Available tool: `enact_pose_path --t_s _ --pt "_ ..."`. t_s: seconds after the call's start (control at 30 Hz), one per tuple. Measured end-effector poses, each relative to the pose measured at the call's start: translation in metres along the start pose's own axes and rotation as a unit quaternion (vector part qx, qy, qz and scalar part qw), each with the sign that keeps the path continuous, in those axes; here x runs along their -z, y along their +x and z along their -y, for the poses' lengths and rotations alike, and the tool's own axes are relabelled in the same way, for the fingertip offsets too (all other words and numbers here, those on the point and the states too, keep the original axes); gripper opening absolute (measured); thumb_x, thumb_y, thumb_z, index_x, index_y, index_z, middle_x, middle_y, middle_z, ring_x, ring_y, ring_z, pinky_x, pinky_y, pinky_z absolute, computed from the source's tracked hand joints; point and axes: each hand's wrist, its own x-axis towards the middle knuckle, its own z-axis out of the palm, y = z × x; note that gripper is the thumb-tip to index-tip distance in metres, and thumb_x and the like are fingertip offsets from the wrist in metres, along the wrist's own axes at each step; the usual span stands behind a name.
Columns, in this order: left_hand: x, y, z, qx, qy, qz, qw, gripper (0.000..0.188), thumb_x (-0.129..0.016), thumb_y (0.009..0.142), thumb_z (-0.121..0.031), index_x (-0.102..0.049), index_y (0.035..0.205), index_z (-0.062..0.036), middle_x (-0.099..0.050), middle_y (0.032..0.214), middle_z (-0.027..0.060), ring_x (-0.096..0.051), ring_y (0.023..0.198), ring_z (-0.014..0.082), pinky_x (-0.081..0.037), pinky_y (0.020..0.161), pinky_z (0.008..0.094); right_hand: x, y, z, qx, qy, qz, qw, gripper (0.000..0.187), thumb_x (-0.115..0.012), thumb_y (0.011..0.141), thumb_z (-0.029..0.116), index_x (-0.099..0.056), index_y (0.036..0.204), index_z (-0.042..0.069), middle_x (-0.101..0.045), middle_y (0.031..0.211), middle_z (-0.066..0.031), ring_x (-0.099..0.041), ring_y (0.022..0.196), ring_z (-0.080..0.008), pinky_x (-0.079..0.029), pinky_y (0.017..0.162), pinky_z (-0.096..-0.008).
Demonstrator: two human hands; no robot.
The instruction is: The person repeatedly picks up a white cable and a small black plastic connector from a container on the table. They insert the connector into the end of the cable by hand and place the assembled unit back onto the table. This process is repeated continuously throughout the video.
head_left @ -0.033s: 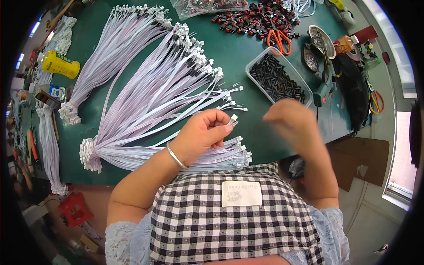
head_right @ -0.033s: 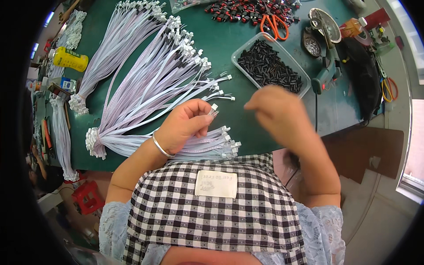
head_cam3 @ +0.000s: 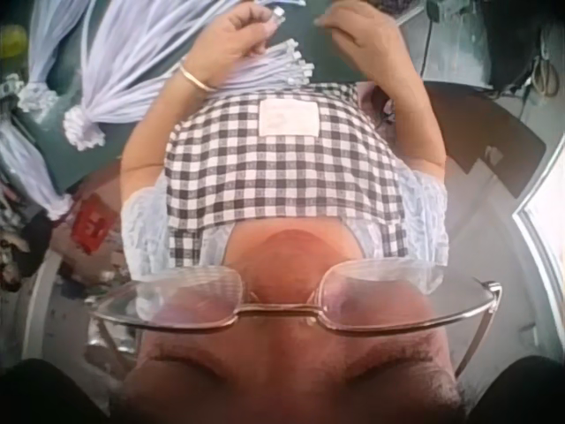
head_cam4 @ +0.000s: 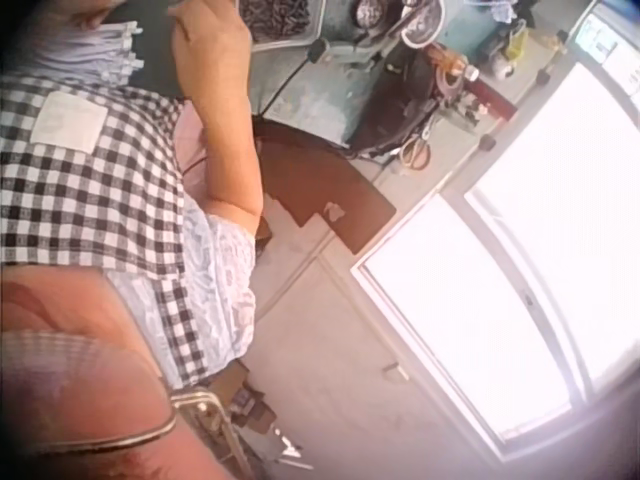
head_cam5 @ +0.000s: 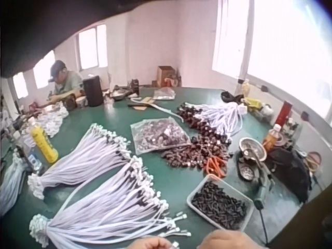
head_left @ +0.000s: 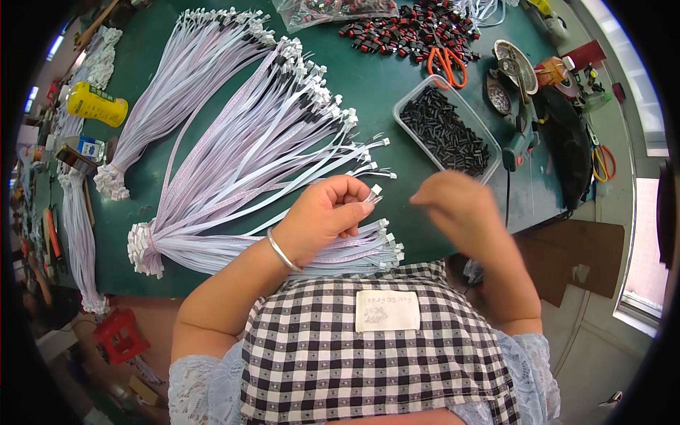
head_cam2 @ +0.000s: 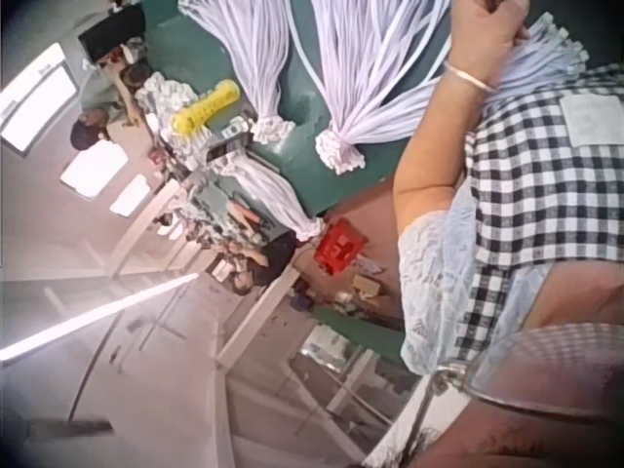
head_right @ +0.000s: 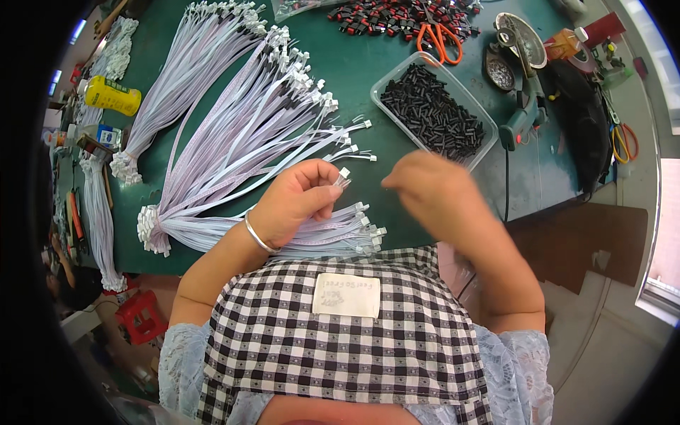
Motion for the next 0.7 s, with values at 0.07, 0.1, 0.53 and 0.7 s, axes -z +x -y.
enact_pose_path --t_s 0.07,0.1,0.53,0.7 --pt "0.0 0.001 -0.001 0.002 -0.01 0.013 1.0 0.009 -0.061 0.088 -0.012 -0.058 0.093 -0.0059 -0.055 0.071 -0.003 -0.05 0.059 0.0039 -0.038 0.055 0.0176 -0.022 -0.01 -0.004 -0.016 -0.063 0.041 0.997 0.02 -0.059 0.071 -0.001 -0.064 0.091 0.003 -0.059 0.087 -0.0096 -0.061 0.082 -0.0282 -0.05 0.072 -0.0351" --pt "0.0 0.0 -0.001 0.003 -0.016 0.017 1.0 0.009 -0.061 0.088 -0.012 -0.058 0.093 -0.0059 -0.054 0.071 -0.0031 -0.05 0.059 0.0039 -0.038 0.055 0.0176 -0.028 -0.013 -0.006 -0.023 -0.093 0.064 0.993 0.02 -0.059 0.072 0.001 -0.063 0.092 0.003 -0.059 0.087 -0.0092 -0.06 0.083 -0.0282 -0.05 0.072 -0.0352" --pt "0.002 -0.001 0.003 -0.016 -0.028 0.028 0.999 0.009 -0.062 0.086 -0.006 -0.056 0.093 -0.0063 -0.052 0.071 -0.0033 -0.047 0.057 0.0034 -0.037 0.051 0.0169 -0.038 0.0 0.008 -0.231 0.465 -0.1 0.849 0.013 -0.066 0.082 -0.001 -0.062 0.095 -0.003 -0.065 0.087 -0.0083 -0.065 0.076 -0.0144 -0.052 0.067 -0.024" --pt "0.003 0.0 0.003 -0.017 -0.052 0.03 0.998 0.012 -0.063 0.086 -0.007 -0.057 0.095 -0.0021 -0.052 0.069 -0.0032 -0.044 0.053 0.0025 -0.036 0.047 0.0168 -0.051 -0.001 0.009 -0.228 0.48 -0.123 0.838 0.01 -0.064 0.084 -0.003 -0.063 0.093 -0.003 -0.064 0.089 -0.0073 -0.064 0.077 -0.0123 -0.052 0.068 -0.0221"
